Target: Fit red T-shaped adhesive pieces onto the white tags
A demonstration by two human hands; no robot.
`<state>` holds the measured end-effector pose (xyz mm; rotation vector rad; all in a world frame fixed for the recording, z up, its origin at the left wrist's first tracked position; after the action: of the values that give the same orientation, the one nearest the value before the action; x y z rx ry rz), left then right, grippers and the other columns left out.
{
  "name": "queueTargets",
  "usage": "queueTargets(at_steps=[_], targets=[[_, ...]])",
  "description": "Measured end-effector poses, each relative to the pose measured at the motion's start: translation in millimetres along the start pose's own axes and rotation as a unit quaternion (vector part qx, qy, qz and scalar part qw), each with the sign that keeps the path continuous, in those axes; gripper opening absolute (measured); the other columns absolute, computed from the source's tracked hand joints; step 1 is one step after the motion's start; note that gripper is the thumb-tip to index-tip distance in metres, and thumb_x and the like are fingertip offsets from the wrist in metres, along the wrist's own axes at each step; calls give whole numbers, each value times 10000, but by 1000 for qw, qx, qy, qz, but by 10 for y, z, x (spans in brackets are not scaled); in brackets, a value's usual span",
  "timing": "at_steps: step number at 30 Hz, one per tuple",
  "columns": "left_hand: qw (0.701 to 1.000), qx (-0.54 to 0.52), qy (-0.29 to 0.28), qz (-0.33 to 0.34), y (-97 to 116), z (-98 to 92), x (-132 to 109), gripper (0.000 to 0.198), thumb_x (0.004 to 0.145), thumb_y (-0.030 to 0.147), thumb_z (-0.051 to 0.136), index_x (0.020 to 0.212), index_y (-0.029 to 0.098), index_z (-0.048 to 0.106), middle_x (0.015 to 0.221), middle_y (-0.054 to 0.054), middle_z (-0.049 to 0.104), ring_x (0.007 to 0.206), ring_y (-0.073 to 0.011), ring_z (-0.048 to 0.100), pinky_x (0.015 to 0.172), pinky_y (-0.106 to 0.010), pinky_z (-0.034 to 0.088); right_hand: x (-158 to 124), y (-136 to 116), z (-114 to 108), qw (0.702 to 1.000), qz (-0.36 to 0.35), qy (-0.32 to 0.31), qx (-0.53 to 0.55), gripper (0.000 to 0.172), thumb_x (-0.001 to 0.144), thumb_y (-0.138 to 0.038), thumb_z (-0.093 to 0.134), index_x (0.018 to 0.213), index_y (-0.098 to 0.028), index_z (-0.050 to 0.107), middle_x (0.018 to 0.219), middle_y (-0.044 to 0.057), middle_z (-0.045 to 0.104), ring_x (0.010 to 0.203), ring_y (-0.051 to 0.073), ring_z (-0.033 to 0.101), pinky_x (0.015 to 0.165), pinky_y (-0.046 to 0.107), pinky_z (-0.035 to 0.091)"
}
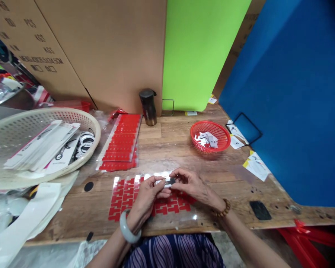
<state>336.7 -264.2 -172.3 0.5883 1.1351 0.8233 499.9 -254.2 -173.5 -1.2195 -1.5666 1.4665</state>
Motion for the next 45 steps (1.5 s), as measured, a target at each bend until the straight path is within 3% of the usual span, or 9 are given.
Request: queueTargets(at_steps=[4,12,17,20,23,26,32,38,45], targets=[[1000,2,2,-12,-6,45,-38,157,754,141,673,864,84,577,623,-60,684,497,-111,644,519,-181,541,-142,-45,-2,990,-76,45,-111,192,793,-238,645,980,-199,624,827,3,586,702,123,537,638,236,430],[999,-9,-1,-40,27,90,-75,48,794,50,585,835,76,588,601,-61,674,479,-109,640,493,-170,536,-292,-88,53,961,-173,43,-210,204,910,-199,477,1096,-216,559,1010,62,580,959,180,535,847,316,437],[999,-18,2,-43,-18,80,-50,42,791,56,596,819,80,578,593,-62,670,467,-109,638,489,-166,533,-286,69,34,977,-129,67,-154,252,880,-230,536,1132,-214,549,1007,51,583,878,157,564,806,295,462],[999,-23,20,-30,-90,27,7,47,801,63,590,814,93,555,621,-70,681,501,-118,658,539,-184,552,-324,186,-74,981,-63,137,-122,369,855,-268,565,1211,-204,490,975,42,592,756,140,570,719,279,474],[999,-28,30,-18,-164,-19,78,63,814,51,567,853,97,546,726,-100,705,603,-144,694,609,-212,569,-442,243,-173,966,-3,212,-147,163,884,-281,498,989,-187,580,825,17,603,715,149,554,683,279,444],[999,-33,30,-16,-228,-26,133,113,812,25,554,904,91,553,840,-124,711,690,-154,706,666,-222,571,-576,258,-140,963,16,196,-184,179,895,-252,460,774,-191,578,749,5,587,711,154,540,689,282,418],[999,-25,27,-14,-332,36,168,134,805,16,557,923,80,560,884,-145,707,702,-148,703,695,-231,567,-680,352,60,959,17,169,-226,137,884,-194,461,833,-206,587,845,23,597,779,166,554,735,292,424],[998,-27,46,17,-350,52,181,163,802,21,560,954,79,547,888,-142,706,701,-146,701,695,-235,566,-513,329,28,937,12,207,-281,173,883,-159,432,904,-207,597,877,46,593,821,184,550,760,302,427],[998,-33,51,26,-351,79,232,157,779,51,606,913,109,547,847,-105,707,723,-165,705,679,-246,568,-305,261,47,931,21,190,-312,133,859,-127,450,812,-185,560,831,34,571,759,160,535,713,274,406]])
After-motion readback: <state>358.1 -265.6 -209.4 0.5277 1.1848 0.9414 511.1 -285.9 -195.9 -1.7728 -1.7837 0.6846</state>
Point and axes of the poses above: each hand's wrist, its own x-axis towards the middle knuckle, its own z-axis out of the palm, y = z × x, the point moved 2 cm from there along x, towards the middle knuckle
